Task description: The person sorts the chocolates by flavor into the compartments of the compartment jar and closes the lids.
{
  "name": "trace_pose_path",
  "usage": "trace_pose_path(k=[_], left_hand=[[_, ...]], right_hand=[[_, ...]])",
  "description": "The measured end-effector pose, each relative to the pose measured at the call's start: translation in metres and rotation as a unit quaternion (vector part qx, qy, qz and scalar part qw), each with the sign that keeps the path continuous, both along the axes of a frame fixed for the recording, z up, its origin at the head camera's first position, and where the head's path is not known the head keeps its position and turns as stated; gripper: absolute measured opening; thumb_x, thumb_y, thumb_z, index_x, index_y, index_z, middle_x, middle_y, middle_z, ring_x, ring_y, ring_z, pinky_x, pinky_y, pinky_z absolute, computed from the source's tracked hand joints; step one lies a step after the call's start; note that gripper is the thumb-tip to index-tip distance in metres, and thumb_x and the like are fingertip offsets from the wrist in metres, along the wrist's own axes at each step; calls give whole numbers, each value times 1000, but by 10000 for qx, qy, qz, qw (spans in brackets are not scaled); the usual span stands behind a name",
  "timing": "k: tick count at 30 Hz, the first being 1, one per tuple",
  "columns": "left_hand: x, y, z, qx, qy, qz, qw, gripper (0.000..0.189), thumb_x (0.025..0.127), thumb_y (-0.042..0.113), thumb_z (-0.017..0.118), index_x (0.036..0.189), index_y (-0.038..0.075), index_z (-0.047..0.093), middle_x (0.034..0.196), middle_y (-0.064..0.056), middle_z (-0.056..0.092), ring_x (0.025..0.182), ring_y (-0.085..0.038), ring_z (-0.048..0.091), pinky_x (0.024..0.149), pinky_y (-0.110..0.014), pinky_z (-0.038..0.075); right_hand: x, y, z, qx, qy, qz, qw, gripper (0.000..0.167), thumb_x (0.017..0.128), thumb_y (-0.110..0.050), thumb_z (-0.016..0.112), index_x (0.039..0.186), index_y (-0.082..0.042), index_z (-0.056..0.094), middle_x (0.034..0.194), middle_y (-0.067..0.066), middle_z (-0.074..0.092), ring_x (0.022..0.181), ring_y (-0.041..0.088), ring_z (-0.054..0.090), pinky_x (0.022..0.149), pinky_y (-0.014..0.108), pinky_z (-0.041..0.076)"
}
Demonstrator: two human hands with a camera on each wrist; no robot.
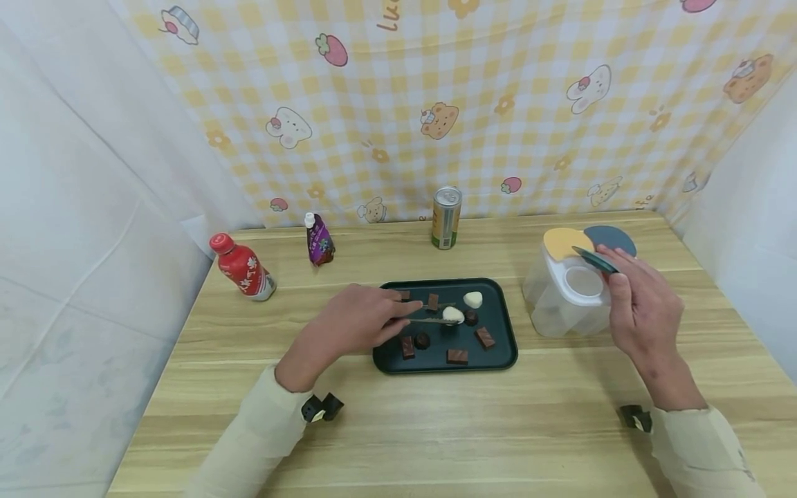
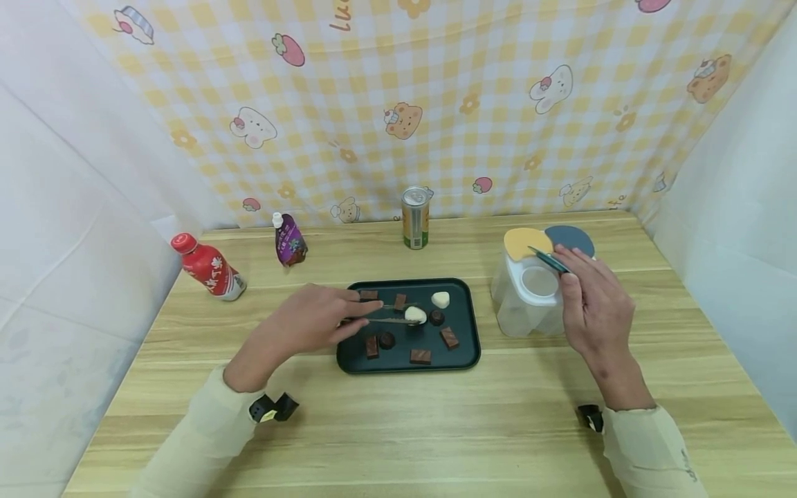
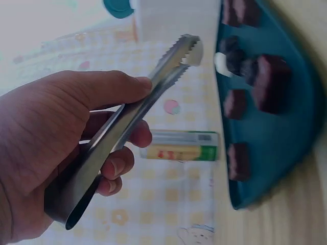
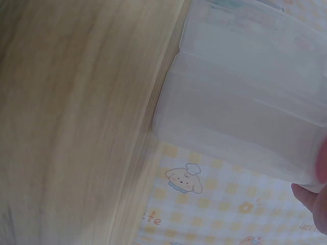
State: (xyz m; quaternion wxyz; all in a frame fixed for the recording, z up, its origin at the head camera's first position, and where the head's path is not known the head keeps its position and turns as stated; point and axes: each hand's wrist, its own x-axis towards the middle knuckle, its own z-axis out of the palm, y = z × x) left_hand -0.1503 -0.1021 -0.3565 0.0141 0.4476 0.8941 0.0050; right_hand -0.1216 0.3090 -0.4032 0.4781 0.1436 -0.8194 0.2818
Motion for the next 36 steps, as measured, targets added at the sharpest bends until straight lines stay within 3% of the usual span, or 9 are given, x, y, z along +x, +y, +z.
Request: trace_pose_path(k=[4, 7, 15, 20, 27, 36], left_hand=[[4, 6, 10, 150, 310, -171, 9993, 37, 105, 32, 62, 142, 25, 67, 88, 5, 63, 49, -8, 39, 45, -26, 32], [7, 14, 16, 306, 531, -289, 9977, 38, 106, 33, 60, 143, 26, 65, 79, 7, 54, 49, -8, 36, 45, -25, 29], [8, 52, 20, 1026, 915, -507, 9892, 38, 106, 34, 59, 143, 25, 65, 88, 6, 65, 55, -6, 45, 47, -24, 35], [9, 78, 18, 1115, 1010, -539, 9871, 40, 108, 36, 55, 146, 25, 62, 84, 7, 61, 56, -5, 45, 47, -22, 34], [7, 106, 20, 1163, 1179, -341, 9856, 40, 110, 36, 50, 148, 30, 59, 82, 10, 59, 52, -5, 40, 45, -22, 27], [2, 128, 19, 1390, 965, -141, 9855, 40, 110, 35, 49, 147, 29, 61, 87, 10, 64, 53, -5, 42, 46, -22, 28]], right_hand=[[0, 1, 0, 3, -17, 11, 10000, 58, 109, -46, 45, 115, 2, 78, 116, 15, 73, 119, 24, 66, 107, 27, 41], [0, 1, 1, 20, -43, 34, 10000, 57, 109, -46, 45, 115, 2, 78, 116, 15, 73, 120, 24, 66, 107, 27, 41], [0, 4, 0, 87, -82, -1, 9999, 58, 110, -46, 44, 117, 1, 77, 117, 15, 73, 121, 24, 65, 108, 27, 41], [1, 3, 0, 91, -106, 9, 9999, 59, 110, -47, 44, 117, 1, 77, 118, 15, 73, 122, 22, 64, 108, 27, 41], [3, -1, 2, 53, 18, 21, 10000, 59, 110, -46, 44, 115, 3, 77, 116, 16, 73, 120, 22, 65, 107, 28, 42], [2, -6, 2, -60, 130, 38, 9999, 58, 109, -46, 46, 114, 3, 78, 113, 17, 74, 119, 22, 66, 106, 27, 42]])
